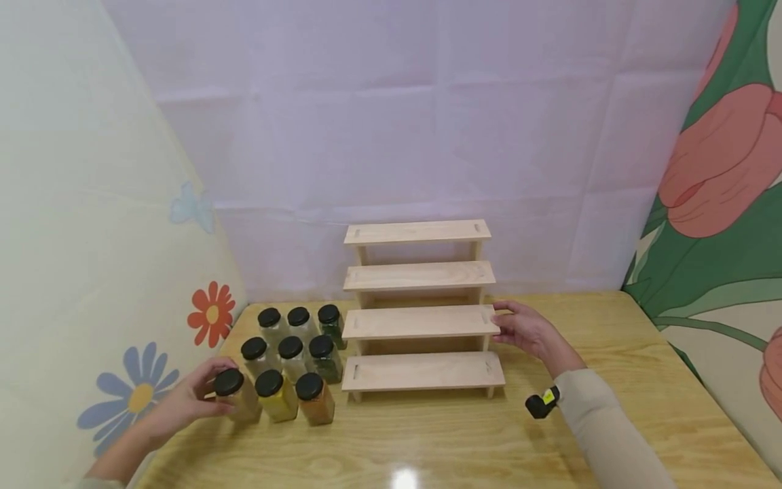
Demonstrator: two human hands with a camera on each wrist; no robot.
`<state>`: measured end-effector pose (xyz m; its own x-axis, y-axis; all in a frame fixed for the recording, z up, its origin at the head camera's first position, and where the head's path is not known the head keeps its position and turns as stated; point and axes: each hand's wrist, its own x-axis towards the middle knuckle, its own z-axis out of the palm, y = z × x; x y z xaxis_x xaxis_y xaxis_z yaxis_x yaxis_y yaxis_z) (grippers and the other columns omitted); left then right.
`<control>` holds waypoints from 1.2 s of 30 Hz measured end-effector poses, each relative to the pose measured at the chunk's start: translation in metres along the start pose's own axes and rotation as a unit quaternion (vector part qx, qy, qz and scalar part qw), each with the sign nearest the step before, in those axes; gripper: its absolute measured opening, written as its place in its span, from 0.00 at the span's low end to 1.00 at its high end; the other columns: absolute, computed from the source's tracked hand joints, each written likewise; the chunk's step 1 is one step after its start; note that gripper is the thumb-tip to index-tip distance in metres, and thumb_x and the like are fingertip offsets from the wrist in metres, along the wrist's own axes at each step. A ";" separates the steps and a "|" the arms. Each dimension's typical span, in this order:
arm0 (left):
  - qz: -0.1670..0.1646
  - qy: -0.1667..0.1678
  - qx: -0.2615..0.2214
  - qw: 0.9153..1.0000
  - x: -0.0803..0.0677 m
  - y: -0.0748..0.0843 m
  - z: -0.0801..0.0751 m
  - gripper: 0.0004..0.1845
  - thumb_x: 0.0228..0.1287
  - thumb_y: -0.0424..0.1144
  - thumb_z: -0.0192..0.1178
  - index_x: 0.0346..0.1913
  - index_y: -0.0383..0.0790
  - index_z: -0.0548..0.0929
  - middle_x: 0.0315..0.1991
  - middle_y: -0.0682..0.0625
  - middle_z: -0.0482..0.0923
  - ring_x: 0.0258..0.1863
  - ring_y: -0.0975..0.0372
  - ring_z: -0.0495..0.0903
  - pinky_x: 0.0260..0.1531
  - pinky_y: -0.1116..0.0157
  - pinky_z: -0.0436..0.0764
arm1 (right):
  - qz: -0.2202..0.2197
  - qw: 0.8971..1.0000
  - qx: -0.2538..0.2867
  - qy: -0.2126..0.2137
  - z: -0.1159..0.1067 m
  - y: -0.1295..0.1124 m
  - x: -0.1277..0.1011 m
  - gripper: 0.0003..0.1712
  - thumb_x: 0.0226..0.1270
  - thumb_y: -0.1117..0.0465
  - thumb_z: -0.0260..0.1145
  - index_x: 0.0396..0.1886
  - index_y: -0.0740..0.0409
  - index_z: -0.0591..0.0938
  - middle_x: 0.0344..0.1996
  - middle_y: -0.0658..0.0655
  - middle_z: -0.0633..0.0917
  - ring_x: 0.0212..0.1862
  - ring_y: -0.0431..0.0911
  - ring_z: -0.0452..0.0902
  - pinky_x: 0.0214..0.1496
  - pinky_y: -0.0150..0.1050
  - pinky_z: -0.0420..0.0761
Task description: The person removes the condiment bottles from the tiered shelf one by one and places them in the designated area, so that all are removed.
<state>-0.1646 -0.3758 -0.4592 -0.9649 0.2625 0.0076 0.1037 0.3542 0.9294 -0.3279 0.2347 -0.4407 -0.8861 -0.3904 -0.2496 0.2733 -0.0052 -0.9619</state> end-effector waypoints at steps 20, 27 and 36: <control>0.016 0.007 -0.003 1.000 0.001 -0.014 0.003 0.33 0.57 0.26 0.71 0.63 0.30 0.66 0.52 0.64 0.77 0.51 0.69 0.81 0.44 0.62 0.85 | -0.002 1.000 0.001 -0.002 0.003 0.001 0.001 0.35 0.78 0.69 0.55 0.77 0.70 0.51 0.39 0.52 0.83 0.36 0.40 0.82 0.42 0.35 0.85; 0.015 0.007 0.003 1.000 -0.002 -0.021 0.002 0.34 0.58 0.26 0.71 0.64 0.31 0.65 0.52 0.65 0.77 0.51 0.69 0.80 0.45 0.63 0.85 | -0.004 1.000 0.011 -0.004 0.002 0.004 0.002 0.32 0.77 0.70 0.53 0.75 0.70 0.53 0.38 0.51 0.83 0.36 0.40 0.81 0.41 0.34 0.85; 0.012 0.012 0.041 0.999 -0.002 -0.018 -0.001 0.35 0.59 0.30 0.72 0.64 0.30 0.64 0.52 0.65 0.75 0.52 0.73 0.79 0.46 0.69 0.82 | -0.008 1.000 0.019 -0.003 0.002 0.004 0.003 0.34 0.77 0.69 0.54 0.76 0.70 0.52 0.39 0.52 0.83 0.37 0.41 0.82 0.40 0.34 0.85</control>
<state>-0.1652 -0.3834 -0.4754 -0.9675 0.2497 0.0399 0.1453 0.4199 0.8959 -0.3287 0.2317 -0.4453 -0.8880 -0.3960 -0.2338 0.2732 -0.0455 -0.9609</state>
